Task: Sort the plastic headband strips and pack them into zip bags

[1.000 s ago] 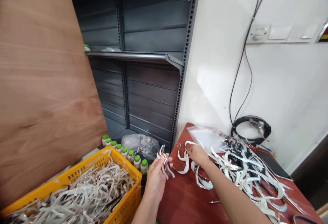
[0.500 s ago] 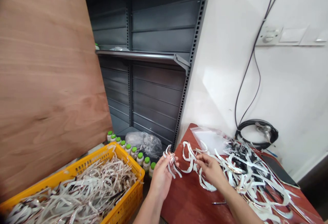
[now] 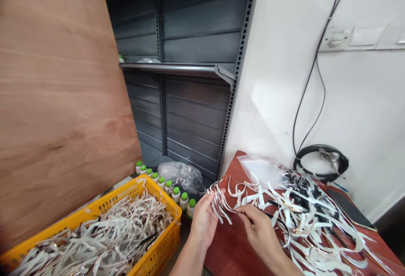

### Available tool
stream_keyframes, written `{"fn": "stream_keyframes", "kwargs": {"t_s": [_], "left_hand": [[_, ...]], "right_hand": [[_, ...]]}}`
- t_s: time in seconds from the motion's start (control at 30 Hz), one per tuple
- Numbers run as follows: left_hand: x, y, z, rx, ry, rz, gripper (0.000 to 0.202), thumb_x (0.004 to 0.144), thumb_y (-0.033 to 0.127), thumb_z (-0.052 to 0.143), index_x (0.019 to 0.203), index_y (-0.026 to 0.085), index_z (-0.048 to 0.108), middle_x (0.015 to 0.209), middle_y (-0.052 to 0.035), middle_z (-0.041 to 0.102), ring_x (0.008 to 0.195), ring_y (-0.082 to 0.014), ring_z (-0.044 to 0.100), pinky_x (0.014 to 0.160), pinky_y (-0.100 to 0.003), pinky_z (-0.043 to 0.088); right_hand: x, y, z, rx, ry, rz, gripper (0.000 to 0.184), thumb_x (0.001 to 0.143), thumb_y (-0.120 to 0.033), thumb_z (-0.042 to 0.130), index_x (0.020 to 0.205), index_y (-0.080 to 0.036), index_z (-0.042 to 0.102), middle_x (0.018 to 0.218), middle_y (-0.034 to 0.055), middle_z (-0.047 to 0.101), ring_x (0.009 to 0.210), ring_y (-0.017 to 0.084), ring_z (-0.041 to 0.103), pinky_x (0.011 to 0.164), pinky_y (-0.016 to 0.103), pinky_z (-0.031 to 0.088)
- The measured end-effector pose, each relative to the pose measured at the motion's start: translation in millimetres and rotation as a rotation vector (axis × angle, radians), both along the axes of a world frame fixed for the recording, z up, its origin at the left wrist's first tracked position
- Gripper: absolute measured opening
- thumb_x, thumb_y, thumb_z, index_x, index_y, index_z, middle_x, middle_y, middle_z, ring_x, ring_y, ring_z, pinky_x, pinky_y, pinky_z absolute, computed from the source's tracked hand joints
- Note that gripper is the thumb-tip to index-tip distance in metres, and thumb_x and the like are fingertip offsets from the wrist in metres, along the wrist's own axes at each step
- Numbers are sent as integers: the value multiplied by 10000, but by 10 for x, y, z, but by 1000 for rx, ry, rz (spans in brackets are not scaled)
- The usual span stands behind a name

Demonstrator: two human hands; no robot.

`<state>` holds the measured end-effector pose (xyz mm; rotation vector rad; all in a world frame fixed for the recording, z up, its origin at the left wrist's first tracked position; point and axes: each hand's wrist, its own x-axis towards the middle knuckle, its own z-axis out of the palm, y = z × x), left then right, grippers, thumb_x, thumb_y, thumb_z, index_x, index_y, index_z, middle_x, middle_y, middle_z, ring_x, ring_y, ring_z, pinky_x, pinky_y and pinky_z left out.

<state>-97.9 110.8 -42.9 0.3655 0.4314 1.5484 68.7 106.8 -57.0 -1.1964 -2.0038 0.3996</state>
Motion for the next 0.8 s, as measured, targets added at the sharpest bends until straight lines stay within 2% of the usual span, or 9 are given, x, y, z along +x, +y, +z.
{"fn": "stream_keyframes", "kwargs": {"t_s": [0.13, 0.3, 0.6, 0.8], "left_hand": [[-25, -18, 29, -64, 41, -43, 257, 736, 270, 676, 910, 82, 696, 854, -127, 718, 713, -182, 674, 681, -263, 510], [-63, -13, 42, -106, 91, -76, 246, 706, 267, 699, 876, 89, 704, 843, -127, 725, 792, -224, 685, 713, -281, 524], [-104, 2, 19, -149, 149, -215, 263, 712, 255, 702, 912, 88, 673, 841, -144, 723, 794, -238, 690, 710, -306, 533], [-67, 2, 1, -137, 238, -242, 295, 705, 294, 713, 915, 94, 661, 797, -124, 719, 697, -214, 689, 634, -277, 529]], "right_hand": [[-26, -9, -6, 6, 1, 6, 249, 896, -324, 432, 903, -206, 652, 891, 69, 669, 836, 204, 628, 776, 291, 495], [-93, -93, 7, -33, 50, -33, 244, 895, -307, 425, 939, -197, 639, 891, 68, 662, 820, 201, 617, 756, 289, 487], [-286, -232, -143, -162, 162, -76, 227, 910, -306, 402, 896, -187, 595, 817, 49, 627, 718, 178, 578, 681, 256, 454], [-252, -325, -151, -155, 147, -150, 228, 902, -319, 413, 826, -190, 585, 771, 46, 620, 700, 184, 572, 645, 250, 444]]}}
